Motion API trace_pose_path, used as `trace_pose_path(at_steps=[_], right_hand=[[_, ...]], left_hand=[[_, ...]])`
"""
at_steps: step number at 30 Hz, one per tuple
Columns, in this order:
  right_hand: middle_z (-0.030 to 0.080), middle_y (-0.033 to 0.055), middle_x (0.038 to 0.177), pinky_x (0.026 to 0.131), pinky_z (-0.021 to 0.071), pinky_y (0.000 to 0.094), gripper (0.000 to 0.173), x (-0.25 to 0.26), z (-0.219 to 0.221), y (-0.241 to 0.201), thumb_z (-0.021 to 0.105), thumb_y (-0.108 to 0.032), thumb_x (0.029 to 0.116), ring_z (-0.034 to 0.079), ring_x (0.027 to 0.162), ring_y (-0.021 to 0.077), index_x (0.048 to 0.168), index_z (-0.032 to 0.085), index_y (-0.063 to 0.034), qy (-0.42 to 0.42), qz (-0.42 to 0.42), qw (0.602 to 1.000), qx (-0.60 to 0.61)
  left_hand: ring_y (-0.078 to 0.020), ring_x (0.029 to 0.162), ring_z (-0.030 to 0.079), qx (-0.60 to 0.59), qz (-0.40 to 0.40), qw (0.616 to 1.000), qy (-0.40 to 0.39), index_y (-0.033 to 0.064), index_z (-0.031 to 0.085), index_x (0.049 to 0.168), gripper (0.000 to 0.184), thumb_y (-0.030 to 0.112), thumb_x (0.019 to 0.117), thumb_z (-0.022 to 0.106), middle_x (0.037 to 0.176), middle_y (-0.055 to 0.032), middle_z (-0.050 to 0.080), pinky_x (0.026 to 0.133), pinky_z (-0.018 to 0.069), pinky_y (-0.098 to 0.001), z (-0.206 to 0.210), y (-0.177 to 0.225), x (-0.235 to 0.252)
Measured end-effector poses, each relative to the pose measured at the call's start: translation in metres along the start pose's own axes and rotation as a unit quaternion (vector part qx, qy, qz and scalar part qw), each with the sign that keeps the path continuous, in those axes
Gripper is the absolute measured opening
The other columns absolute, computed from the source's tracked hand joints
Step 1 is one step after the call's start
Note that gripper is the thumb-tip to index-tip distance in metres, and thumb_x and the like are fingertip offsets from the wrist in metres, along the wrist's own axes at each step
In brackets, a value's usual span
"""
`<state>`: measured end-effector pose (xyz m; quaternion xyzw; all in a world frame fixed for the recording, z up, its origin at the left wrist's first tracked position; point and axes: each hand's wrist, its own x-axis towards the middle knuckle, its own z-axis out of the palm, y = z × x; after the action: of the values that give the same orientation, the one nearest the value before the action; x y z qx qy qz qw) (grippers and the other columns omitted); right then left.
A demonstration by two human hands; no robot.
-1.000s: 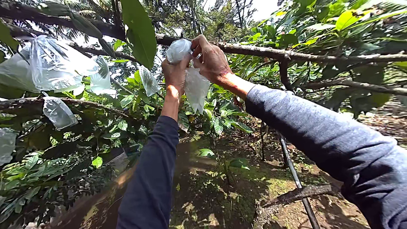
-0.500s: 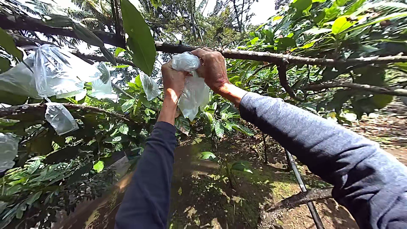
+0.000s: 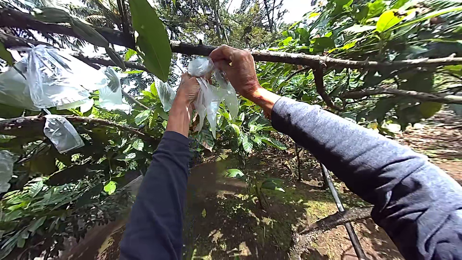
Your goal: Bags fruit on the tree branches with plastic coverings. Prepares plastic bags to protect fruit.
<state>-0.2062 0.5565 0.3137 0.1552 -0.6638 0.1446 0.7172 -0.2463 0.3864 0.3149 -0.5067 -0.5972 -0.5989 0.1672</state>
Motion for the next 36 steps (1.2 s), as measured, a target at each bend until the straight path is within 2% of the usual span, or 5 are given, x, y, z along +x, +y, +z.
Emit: trace_pose_path(at_steps=[10, 18, 26, 32, 36], right_hand=[[0.075, 0.0021, 0.103, 0.078, 0.0626, 0.0353, 0.025, -0.013, 0.001, -0.003, 0.064, -0.017, 0.1005, 0.074, 0.086, 0.0126, 0.124, 0.065, -0.0089, -0.026, 0.055, 0.991, 0.121], [0.074, 0.0009, 0.094, 0.073, 0.0615, 0.0352, 0.016, -0.007, 0.009, -0.002, 0.074, -0.016, 0.093, 0.072, 0.08, 0.0117, 0.108, 0.072, -0.01, 0.026, 0.093, 0.982, 0.16], [0.074, -0.0016, 0.091, 0.078, 0.0586, 0.0383, 0.009, -0.001, 0.01, -0.01, 0.072, -0.017, 0.0936, 0.071, 0.085, 0.0113, 0.102, 0.071, -0.0139, 0.062, 0.086, 0.993, 0.046], [0.06, 0.0045, 0.076, 0.065, 0.05, 0.0403, 0.012, -0.002, 0.006, -0.019, 0.054, -0.012, 0.1008, 0.061, 0.07, 0.0179, 0.093, 0.062, -0.0074, 0.056, 0.092, 0.994, 0.009], [0.07, 0.0049, 0.091, 0.073, 0.0588, 0.0369, 0.01, 0.002, -0.006, -0.011, 0.065, -0.011, 0.0956, 0.069, 0.079, 0.0153, 0.105, 0.066, -0.0066, 0.02, 0.093, 0.993, 0.074]], left_hand=[[0.0028, 0.074, 0.062, -0.037, -0.004, 0.999, -0.022, 0.0145, 0.059, 0.109, 0.009, 0.011, 0.1009, 0.058, 0.083, 0.009, 0.064, 0.068, 0.0549, -0.0158, -0.001, -0.001, 0.0], [-0.0038, 0.085, 0.067, -0.047, -0.003, 0.999, -0.022, 0.0099, 0.064, 0.119, 0.027, 0.018, 0.0943, 0.073, 0.096, 0.0023, 0.07, 0.077, 0.0579, -0.023, -0.005, -0.013, 0.021], [-0.0162, 0.085, 0.068, -0.075, -0.09, 0.989, 0.095, 0.0038, 0.058, 0.126, 0.037, 0.022, 0.0954, 0.069, 0.1, -0.0097, 0.068, 0.074, 0.0593, -0.0343, 0.005, -0.019, 0.044], [-0.0234, 0.094, 0.065, -0.045, -0.087, 0.981, 0.165, 0.0012, 0.053, 0.131, 0.042, 0.012, 0.0928, 0.068, 0.111, -0.017, 0.063, 0.077, 0.0588, -0.0418, 0.027, -0.024, 0.062], [-0.0239, 0.097, 0.065, -0.057, -0.124, 0.972, 0.193, 0.0014, 0.05, 0.134, 0.053, 0.016, 0.0901, 0.076, 0.114, -0.0177, 0.063, 0.081, 0.0582, -0.0411, 0.028, -0.03, 0.044]])
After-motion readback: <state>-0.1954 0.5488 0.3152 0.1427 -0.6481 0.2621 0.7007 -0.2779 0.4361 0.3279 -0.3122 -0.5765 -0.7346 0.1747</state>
